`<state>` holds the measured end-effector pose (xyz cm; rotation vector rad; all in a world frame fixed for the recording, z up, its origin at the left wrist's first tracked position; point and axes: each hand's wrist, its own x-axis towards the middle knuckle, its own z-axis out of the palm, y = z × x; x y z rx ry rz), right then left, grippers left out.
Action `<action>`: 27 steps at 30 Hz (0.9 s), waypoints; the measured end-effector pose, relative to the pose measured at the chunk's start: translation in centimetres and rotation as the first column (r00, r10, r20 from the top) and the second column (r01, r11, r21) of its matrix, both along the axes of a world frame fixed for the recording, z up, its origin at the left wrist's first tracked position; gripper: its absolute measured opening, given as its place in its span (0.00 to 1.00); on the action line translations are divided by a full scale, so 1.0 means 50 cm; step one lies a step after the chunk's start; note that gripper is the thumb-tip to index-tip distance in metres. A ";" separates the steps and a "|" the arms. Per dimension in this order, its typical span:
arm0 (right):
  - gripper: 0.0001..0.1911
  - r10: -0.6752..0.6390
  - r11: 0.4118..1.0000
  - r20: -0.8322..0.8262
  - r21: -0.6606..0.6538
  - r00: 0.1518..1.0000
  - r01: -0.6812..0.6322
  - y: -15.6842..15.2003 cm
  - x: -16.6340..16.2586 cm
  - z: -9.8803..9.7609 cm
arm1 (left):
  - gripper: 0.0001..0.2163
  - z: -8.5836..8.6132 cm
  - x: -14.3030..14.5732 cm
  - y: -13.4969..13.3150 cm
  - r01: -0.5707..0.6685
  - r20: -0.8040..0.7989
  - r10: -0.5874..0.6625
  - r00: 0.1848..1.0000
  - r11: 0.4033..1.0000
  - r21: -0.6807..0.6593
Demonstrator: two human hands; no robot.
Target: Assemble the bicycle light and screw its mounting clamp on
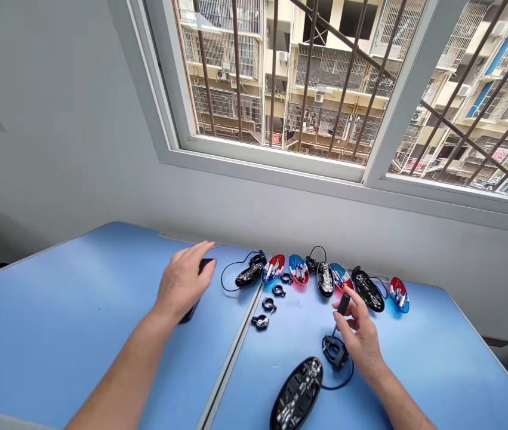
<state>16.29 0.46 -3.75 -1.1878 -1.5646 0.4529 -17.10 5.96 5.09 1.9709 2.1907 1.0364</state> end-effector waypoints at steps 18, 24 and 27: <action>0.25 0.018 0.999 -0.001 -0.049 1.000 -0.018 -0.005 0.004 -0.011 | 0.27 -0.106 -0.120 0.053 0.098 -0.139 -0.137 0.981 0.963 -0.251; 0.25 0.017 0.999 -0.002 -0.034 1.000 -0.017 -0.006 0.003 -0.010 | 0.29 -0.073 -0.133 0.048 0.049 -0.032 -0.056 0.998 0.983 -0.175; 0.25 0.018 0.999 0.000 -0.027 1.000 -0.018 -0.005 0.003 -0.011 | 0.29 -0.047 -0.130 0.036 0.009 0.041 -0.004 0.999 0.992 -0.126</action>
